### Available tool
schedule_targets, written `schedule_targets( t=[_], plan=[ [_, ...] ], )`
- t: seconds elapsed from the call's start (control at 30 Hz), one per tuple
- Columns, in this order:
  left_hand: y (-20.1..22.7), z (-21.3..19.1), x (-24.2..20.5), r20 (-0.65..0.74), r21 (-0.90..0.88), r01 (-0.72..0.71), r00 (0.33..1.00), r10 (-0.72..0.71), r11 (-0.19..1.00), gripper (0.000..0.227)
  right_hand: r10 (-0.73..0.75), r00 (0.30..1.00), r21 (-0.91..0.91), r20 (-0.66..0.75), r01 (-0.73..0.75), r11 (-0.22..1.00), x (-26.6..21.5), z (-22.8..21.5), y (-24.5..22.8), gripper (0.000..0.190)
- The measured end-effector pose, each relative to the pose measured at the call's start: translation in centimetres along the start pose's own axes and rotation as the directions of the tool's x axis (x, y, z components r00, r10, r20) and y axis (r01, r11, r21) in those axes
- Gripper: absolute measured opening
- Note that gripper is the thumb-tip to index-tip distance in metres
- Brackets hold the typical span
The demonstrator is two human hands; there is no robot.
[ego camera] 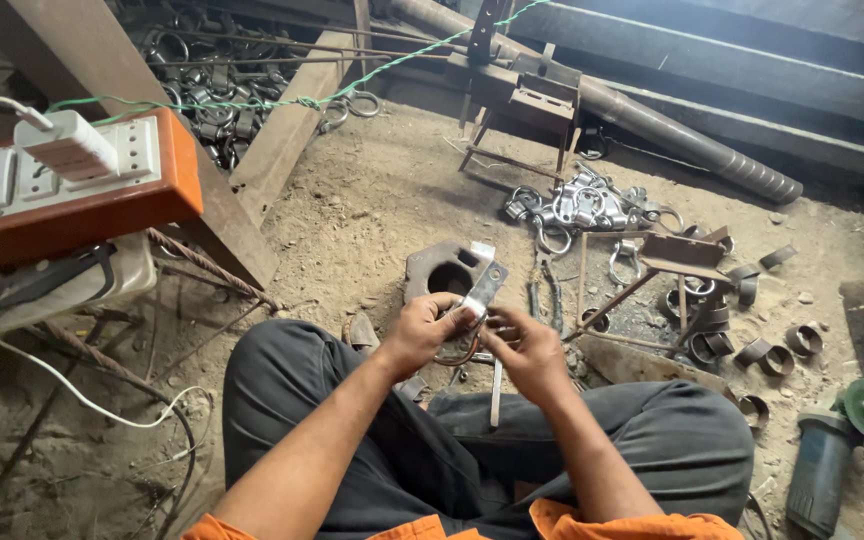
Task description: The person sits on the floor and assembles metal shackle parts by hand. They insert a pin into a shackle body, then use a wrench to tighten the pin. The person repeats this process with multiple parts.
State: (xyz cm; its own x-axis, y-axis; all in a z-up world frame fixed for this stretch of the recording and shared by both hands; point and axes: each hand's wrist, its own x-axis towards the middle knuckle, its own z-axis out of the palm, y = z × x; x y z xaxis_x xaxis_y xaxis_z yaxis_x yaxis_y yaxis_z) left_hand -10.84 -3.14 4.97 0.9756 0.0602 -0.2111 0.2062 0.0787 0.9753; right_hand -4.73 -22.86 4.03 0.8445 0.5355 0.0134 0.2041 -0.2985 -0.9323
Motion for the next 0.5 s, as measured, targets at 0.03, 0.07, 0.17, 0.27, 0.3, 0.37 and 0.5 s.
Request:
schedule_targets(
  t=[0.03, 0.07, 0.17, 0.27, 0.3, 0.37, 0.5],
  plan=[
    [-0.1, 0.2, 0.0, -0.023, -0.003, -0.050, 0.998, 0.050, 0.999, 0.032, -0.020, 0.999, 0.103, 0.030, 0.017, 0.995, 0.0, 0.4, 0.3, 0.040],
    [-0.3, 0.3, 0.0, -0.049, -0.005, -0.100, 0.994, 0.099, 0.995, 0.033, -0.028, 0.999, 0.040, 0.022, 0.028, 0.999, 0.0, 0.7, 0.4, 0.034],
    [-1.0, 0.3, 0.3, -0.039, -0.111, -0.222, 0.975, 0.220, 0.969, 0.034, -0.018, 1.000, -0.124, -0.002, 0.017, 0.992, -0.1, 1.2, 0.3, 0.024],
    [-1.4, 0.2, 0.4, -0.036, -0.098, -0.234, 0.972, 0.231, 0.967, 0.035, 0.030, 0.999, -0.146, -0.024, -0.034, 0.989, 0.0, 1.3, 0.6, 0.023],
    [-1.5, 0.2, 0.5, -0.033, -0.104, -0.235, 0.972, 0.233, 0.966, 0.035, 0.018, 1.000, -0.090, -0.022, -0.019, 0.996, 0.1, 1.5, 0.9, 0.023],
    [-1.5, 0.2, 0.7, -0.024, -0.116, -0.238, 0.971, 0.237, 0.964, 0.036, -0.002, 1.000, 0.060, 0.013, 0.001, 0.998, 0.1, 1.6, 1.7, 0.023],
    [-1.5, 0.2, 0.9, -0.071, -0.055, -0.236, 0.970, 0.232, 0.970, 0.036, 0.016, 0.998, 0.205, 0.059, -0.027, 0.978, 0.5, 1.6, 3.1, 0.025]
  ],
)
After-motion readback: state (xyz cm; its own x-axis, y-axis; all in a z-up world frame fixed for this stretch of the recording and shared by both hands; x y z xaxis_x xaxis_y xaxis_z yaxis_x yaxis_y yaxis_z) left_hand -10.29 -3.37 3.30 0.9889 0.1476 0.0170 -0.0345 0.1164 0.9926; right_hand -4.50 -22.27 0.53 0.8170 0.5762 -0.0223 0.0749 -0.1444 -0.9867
